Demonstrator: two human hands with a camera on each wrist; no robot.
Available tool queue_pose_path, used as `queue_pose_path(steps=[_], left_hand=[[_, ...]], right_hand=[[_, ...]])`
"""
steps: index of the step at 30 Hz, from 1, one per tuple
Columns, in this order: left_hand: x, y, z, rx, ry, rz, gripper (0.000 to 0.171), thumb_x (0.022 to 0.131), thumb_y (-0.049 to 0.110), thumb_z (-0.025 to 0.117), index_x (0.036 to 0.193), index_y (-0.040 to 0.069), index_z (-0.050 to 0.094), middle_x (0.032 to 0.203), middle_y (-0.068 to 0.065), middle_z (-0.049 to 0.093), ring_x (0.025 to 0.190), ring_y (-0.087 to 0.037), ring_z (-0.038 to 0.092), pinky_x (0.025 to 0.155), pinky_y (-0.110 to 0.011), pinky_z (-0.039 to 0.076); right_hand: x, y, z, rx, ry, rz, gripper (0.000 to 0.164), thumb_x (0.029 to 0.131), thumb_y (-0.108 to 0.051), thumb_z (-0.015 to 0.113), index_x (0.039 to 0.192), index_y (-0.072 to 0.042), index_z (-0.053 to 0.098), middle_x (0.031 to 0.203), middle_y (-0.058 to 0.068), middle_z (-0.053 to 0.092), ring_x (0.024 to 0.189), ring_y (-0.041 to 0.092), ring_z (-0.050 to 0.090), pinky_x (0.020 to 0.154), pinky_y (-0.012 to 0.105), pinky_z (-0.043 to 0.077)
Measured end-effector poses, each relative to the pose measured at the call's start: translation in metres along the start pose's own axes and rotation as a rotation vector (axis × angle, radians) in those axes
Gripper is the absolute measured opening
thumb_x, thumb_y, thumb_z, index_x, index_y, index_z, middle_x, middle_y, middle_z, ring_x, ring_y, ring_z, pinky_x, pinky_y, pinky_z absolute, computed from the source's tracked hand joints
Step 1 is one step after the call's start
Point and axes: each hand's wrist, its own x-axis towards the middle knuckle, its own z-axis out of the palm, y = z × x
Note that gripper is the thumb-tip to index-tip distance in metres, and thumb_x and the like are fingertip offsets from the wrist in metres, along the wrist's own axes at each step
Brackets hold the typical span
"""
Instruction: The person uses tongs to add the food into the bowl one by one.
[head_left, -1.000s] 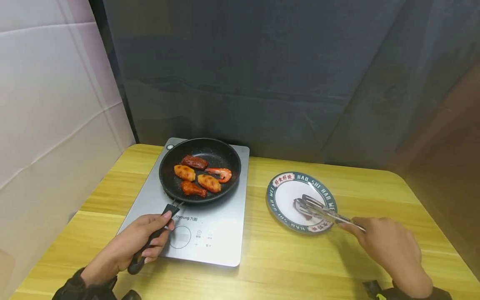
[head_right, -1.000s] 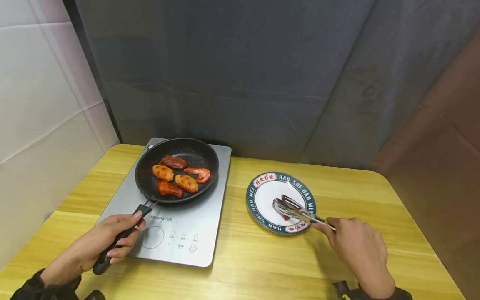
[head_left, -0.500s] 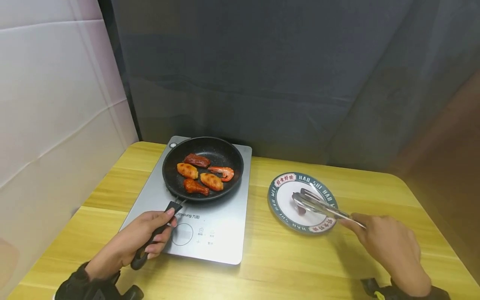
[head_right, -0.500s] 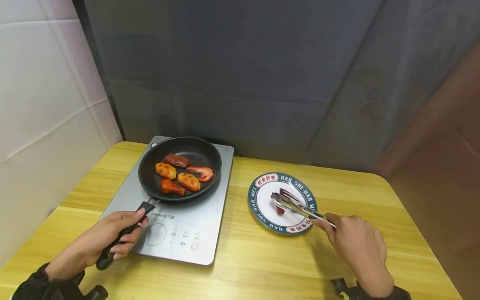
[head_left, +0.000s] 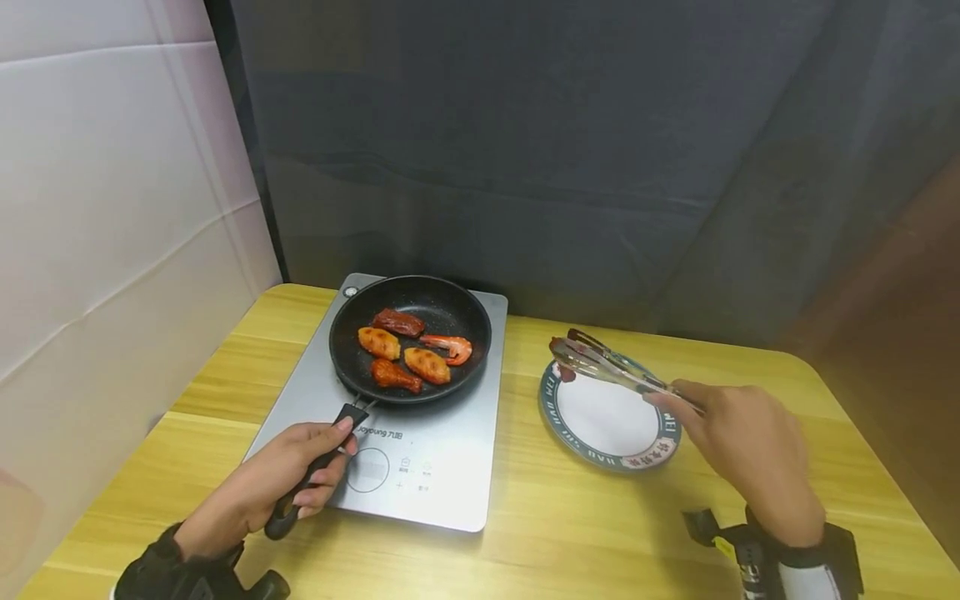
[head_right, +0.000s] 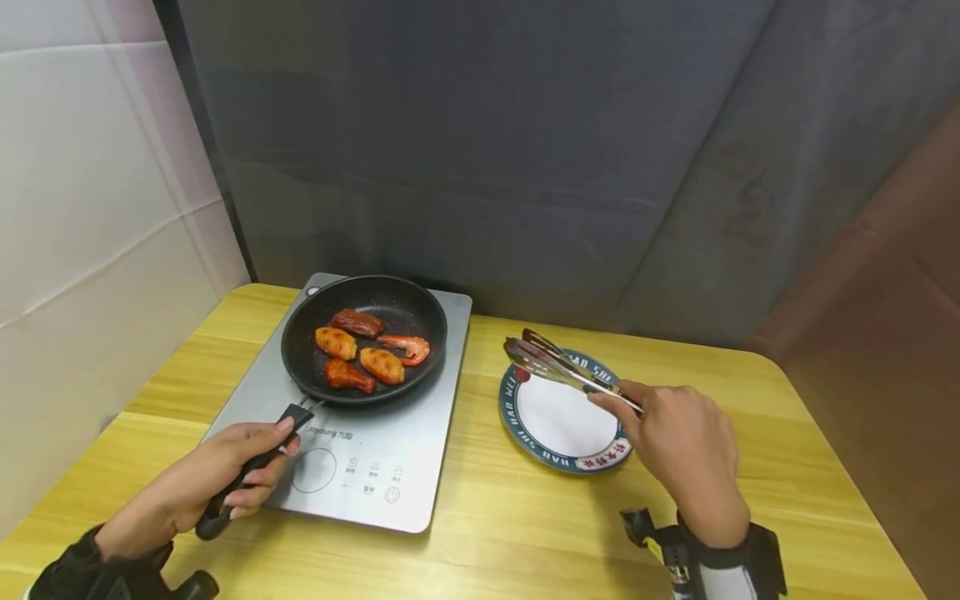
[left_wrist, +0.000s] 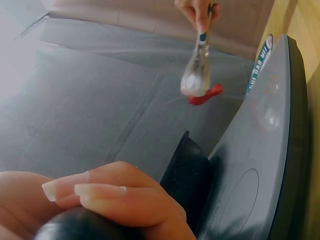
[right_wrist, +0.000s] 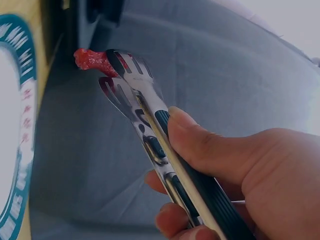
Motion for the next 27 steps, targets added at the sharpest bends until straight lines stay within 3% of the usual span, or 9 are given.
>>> queue_pose_path(steps=[9,14,20,27], left_hand=[[0.000,0.001,0.001,-0.014,0.006,-0.013,0.039,0.103,0.039,0.042,0.098,0.001,0.043,0.062,0.004,0.033,0.043,-0.005,0.032,0.040,-0.021,0.033],[0.000,0.000,0.001,-0.020,-0.007,0.002,0.037,0.104,0.037,0.040,0.099,0.001,0.043,0.063,0.003,0.033,0.044,-0.006,0.032,0.039,-0.021,0.031],[0.001,0.000,0.001,-0.024,-0.008,0.002,0.036,0.104,0.037,0.040,0.099,0.002,0.044,0.063,0.003,0.034,0.043,-0.006,0.032,0.039,-0.021,0.031],[0.000,0.000,0.001,-0.019,-0.003,-0.001,0.036,0.104,0.037,0.040,0.099,0.001,0.043,0.063,0.003,0.034,0.043,-0.006,0.032,0.039,-0.021,0.032]], right_hand=[[0.037,-0.030,-0.005,0.049,0.062,-0.020,0.037,0.082,-0.045,0.073,0.100,-0.013,0.077,0.046,-0.006,0.040,0.047,0.018,0.040,0.037,0.029,0.026],[0.058,-0.047,0.001,0.067,0.089,-0.061,0.036,0.082,-0.044,0.073,0.101,-0.014,0.076,0.045,-0.006,0.026,0.045,0.020,0.035,0.037,0.030,0.022],[0.077,-0.066,0.013,0.068,0.126,-0.149,0.034,0.084,-0.046,0.070,0.091,-0.014,0.075,0.049,-0.004,0.026,0.042,0.019,0.033,0.035,0.029,0.018],[0.101,-0.087,0.022,0.030,0.062,-0.176,0.037,0.087,-0.051,0.064,0.087,-0.015,0.073,0.050,-0.002,0.031,0.043,0.019,0.036,0.034,0.029,0.020]])
